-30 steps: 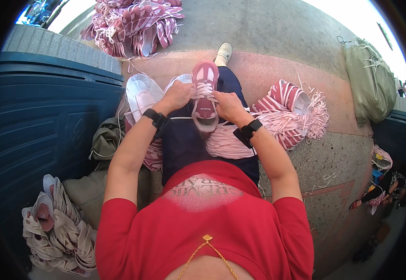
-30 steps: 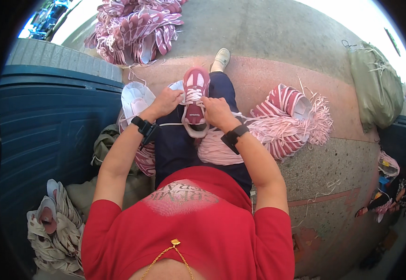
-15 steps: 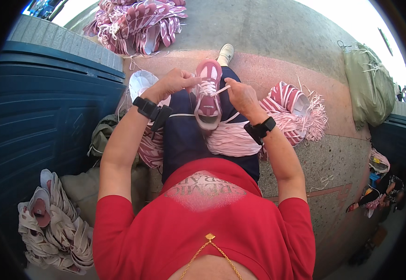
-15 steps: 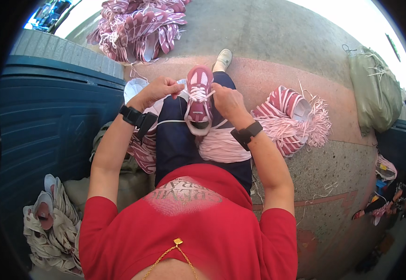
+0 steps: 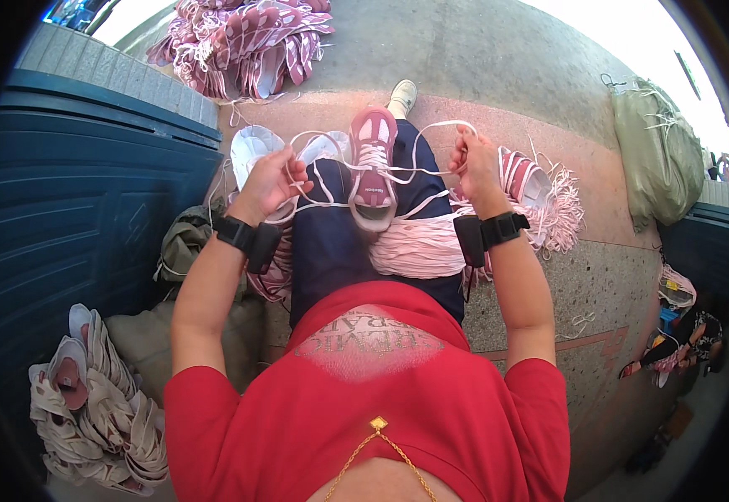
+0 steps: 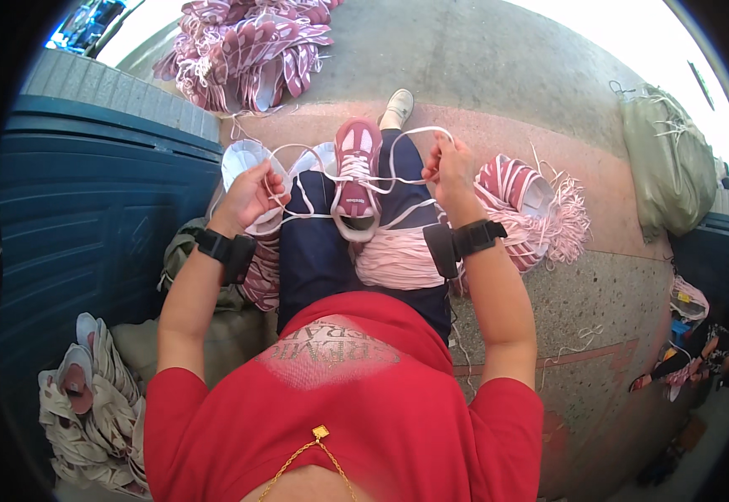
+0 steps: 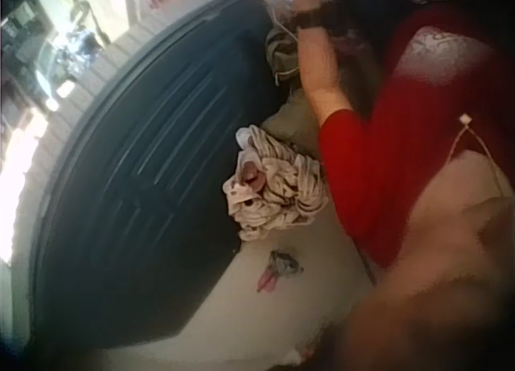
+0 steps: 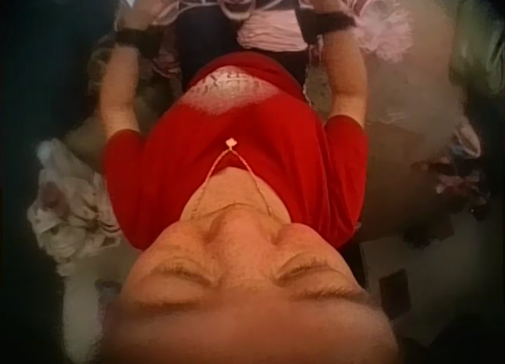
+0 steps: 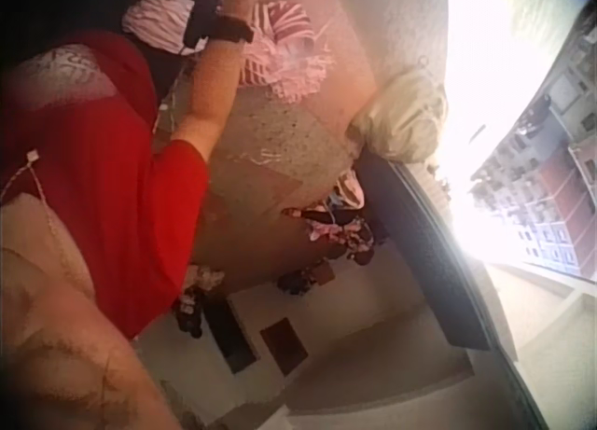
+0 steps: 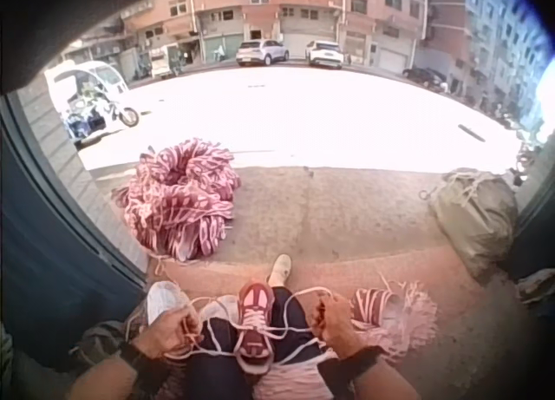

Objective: The person is tying laces on pink shoes in an outdoor manufacturing or finishing area.

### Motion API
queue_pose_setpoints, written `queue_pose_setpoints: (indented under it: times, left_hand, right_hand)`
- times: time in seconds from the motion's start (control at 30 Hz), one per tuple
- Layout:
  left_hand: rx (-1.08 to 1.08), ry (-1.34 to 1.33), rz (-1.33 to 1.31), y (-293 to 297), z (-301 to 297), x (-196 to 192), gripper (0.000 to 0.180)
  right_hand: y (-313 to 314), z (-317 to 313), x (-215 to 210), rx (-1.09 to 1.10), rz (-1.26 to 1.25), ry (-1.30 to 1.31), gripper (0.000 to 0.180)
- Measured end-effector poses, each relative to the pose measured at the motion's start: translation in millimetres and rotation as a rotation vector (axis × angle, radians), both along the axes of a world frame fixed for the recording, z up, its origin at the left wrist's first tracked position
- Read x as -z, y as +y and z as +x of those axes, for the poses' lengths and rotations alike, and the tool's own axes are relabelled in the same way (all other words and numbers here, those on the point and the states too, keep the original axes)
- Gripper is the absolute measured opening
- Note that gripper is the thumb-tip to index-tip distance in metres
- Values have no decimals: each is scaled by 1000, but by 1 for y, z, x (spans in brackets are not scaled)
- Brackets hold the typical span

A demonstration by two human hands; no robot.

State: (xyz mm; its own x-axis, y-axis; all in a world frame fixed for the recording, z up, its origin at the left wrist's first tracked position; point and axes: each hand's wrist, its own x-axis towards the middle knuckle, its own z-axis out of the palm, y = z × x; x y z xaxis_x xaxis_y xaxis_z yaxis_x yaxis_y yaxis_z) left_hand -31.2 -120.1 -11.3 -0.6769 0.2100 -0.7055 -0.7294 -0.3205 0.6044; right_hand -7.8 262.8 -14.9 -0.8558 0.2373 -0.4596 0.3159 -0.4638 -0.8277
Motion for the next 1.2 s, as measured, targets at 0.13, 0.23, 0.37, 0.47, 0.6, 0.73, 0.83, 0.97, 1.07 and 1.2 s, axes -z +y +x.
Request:
queue_pose_setpoints:
  times: [0.13,0.23,0.37,0.47,0.6,0.73,0.83,0.97,1.07,1.2]
  left_hand:
    - [156,291,-814,-14,32,86,33]
    - [323,960,-1456,-2,41,102,41]
    - [543,842,-1177,29,31,80,29]
    - [743,816,-1228,41,22,66,23]
    - [676,936,-1246,44,19,63,16]
    - [505,682,-737,53,23,60,17]
    - [479,314,-524,63,24,55,22]
    - [633,554,-701,71,23,58,23]
    - [695,774,-890,72,22,64,22]
    - [713,895,-1108,74,23,68,23]
  right_hand:
    - [16,36,102,-166,1372,-173,25]
    - [8,54,119,-281,1634,111,21]
    - [-29,41,97,-570,1504,367,19]
    - [-39,28,77,-687,1576,453,14]
    - [-38,29,67,-778,1635,552,13]
    - [-47,36,72,-749,1413,420,11]
    - [-59,33,81,-765,1391,410,10]
    - [-65,25,90,-749,1401,393,9]
    - [-71,22,90,-676,1425,340,10]
    - [-83,28,86,-573,1453,293,12]
